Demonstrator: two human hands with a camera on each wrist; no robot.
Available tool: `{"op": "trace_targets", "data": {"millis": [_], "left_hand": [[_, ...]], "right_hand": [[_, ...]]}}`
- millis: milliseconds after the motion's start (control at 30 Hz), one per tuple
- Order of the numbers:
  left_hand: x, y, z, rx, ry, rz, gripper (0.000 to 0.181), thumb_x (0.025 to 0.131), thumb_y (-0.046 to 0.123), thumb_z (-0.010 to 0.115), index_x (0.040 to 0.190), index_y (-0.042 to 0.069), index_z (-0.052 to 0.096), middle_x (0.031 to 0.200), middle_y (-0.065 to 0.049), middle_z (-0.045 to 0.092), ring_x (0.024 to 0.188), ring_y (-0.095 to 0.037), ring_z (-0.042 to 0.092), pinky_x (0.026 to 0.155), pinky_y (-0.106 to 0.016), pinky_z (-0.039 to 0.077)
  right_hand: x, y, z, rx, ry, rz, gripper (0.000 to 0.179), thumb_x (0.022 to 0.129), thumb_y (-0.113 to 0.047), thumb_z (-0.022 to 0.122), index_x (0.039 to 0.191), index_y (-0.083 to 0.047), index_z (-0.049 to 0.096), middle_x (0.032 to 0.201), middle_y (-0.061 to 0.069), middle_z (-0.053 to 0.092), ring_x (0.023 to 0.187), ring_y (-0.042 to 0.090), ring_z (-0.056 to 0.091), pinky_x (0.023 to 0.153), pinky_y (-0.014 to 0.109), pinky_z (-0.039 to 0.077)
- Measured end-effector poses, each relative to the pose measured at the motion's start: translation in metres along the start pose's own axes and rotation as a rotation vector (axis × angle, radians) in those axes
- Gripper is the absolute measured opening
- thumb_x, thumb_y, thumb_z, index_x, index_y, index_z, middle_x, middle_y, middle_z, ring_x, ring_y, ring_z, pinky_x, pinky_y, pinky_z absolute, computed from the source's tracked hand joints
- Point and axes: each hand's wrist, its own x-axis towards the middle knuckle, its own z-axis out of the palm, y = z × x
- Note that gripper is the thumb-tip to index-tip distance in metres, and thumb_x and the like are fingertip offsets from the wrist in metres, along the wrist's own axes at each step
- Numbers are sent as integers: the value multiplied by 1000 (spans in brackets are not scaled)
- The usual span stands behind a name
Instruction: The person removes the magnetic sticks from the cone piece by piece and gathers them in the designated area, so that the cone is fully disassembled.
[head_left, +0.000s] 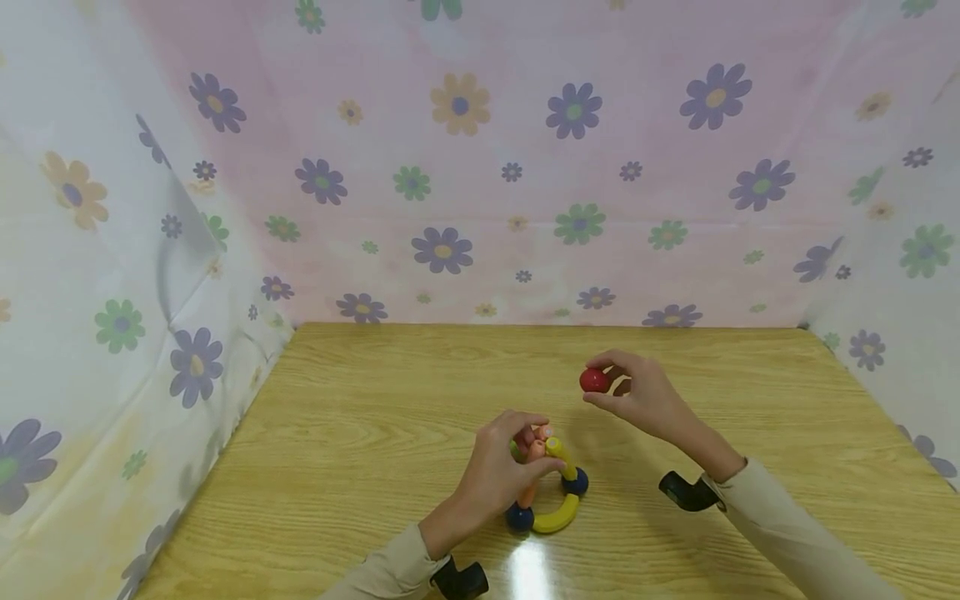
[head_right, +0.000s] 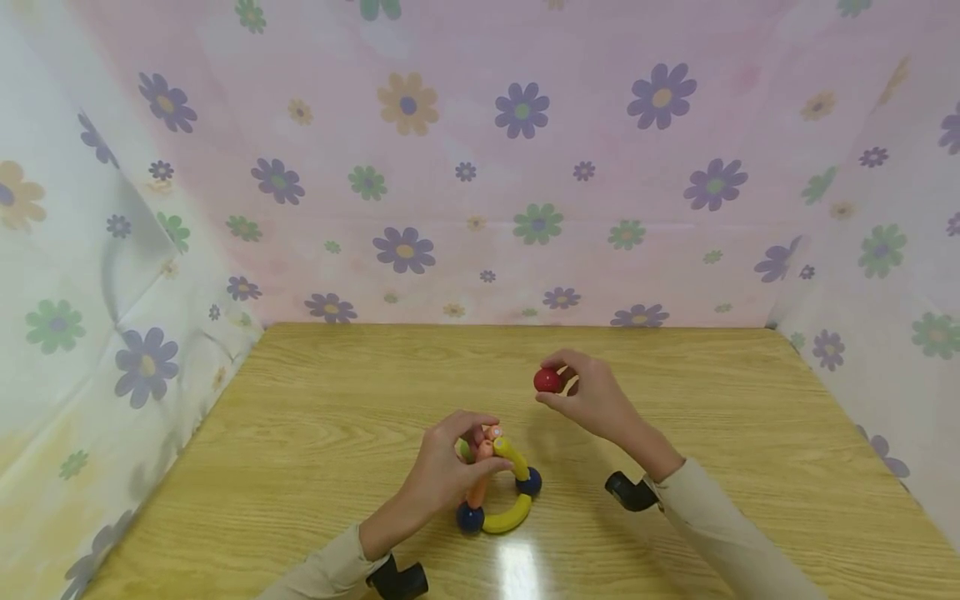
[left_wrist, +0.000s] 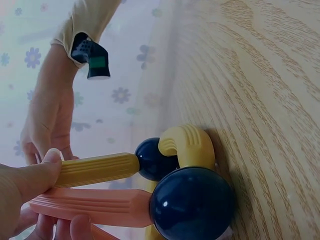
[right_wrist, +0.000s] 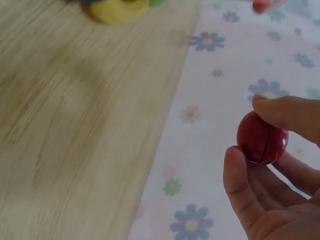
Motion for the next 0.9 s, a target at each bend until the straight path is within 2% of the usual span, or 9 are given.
{"op": "trace_targets", "data": {"millis": [133,300,533,633,900], "left_hand": [[1,0,2,-14,-3,-7,46,72,26,82,112,10,66,81,5,53,73,-3,54,66,-27,52],[1,-1,3,-38,-7,-6,45,73,26,82,113,12,66,82,5,54,73,-4,54,67,-26,52],[-4,-5,-3,-5,16,-16,45,72,25,83,112,15,65,85,6,55,75,-6,53,67,-26,51],[-3,-4,-3,-11,11,-7,45,72,26,82,112,14,65,84,5,55,75,-8,54,67,-28,52],[-2,-1,2,-31,-6,-13,44,74,28,80,112,12,65,84,3,56,76,-10,54,68,-27,52]], "right_hand": [[3,19,-2,-38,-4,32,34,78,-8,78,108,1,64,98,13,65,78,21,63,60,26,52],[6,42,-1,-80,3,73,35,78,-9,78,108,3,64,102,17,62,78,25,64,61,29,52],[15,70,9,-44,-64,179,33,80,-11,76,108,1,63,100,17,63,82,27,63,66,33,52],[15,81,8,-33,-64,224,33,79,-9,76,107,2,62,99,17,62,82,28,62,67,36,52],[11,106,2,-62,-57,261,33,77,-6,77,104,4,62,95,18,61,76,26,59,68,38,52]]}}
